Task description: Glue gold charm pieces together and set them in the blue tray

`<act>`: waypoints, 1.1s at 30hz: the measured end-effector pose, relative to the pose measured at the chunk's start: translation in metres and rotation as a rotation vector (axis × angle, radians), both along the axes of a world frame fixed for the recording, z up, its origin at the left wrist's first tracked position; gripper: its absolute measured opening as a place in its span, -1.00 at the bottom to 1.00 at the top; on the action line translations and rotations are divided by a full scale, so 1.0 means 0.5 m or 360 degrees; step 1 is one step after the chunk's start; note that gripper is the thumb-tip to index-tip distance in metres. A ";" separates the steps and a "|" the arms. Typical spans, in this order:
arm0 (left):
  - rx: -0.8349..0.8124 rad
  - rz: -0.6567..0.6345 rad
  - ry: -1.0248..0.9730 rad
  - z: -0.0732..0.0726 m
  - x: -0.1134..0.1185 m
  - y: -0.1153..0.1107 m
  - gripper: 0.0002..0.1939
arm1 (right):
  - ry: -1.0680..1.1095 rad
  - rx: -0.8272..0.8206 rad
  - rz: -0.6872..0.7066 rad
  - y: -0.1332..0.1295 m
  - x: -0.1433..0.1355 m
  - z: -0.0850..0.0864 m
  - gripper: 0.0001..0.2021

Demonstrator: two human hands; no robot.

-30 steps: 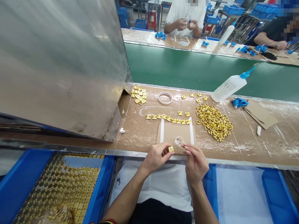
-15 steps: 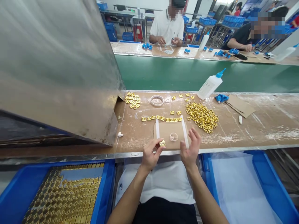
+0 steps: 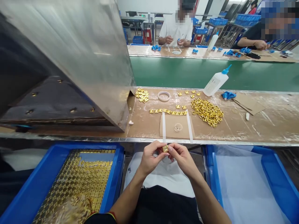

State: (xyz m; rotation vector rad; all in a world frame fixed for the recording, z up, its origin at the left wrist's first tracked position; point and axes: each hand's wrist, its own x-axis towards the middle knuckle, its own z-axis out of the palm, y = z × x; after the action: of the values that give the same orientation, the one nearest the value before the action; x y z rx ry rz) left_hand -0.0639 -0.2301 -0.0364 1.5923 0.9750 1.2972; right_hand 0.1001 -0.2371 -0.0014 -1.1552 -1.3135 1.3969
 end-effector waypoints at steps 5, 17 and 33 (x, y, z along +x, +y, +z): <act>-0.0051 0.0130 -0.0352 0.001 -0.025 -0.036 -0.56 | 0.0112 -0.0077 0.0219 -0.011 -0.040 0.009 -0.53; -0.0068 0.1203 -0.0810 0.009 -0.193 -0.134 -0.64 | -0.0015 -0.0187 0.1063 0.074 -0.268 0.021 -0.48; -0.0180 0.1777 -0.0867 -0.021 -0.449 -0.233 -0.71 | -0.1769 0.1124 0.0577 0.288 -0.916 0.187 -0.67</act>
State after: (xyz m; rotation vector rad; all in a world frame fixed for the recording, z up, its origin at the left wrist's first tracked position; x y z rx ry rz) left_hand -0.2883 -0.3467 -0.0468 0.4408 1.5848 2.1803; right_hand -0.3580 -0.0930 0.0923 -1.2172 -2.6068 0.2854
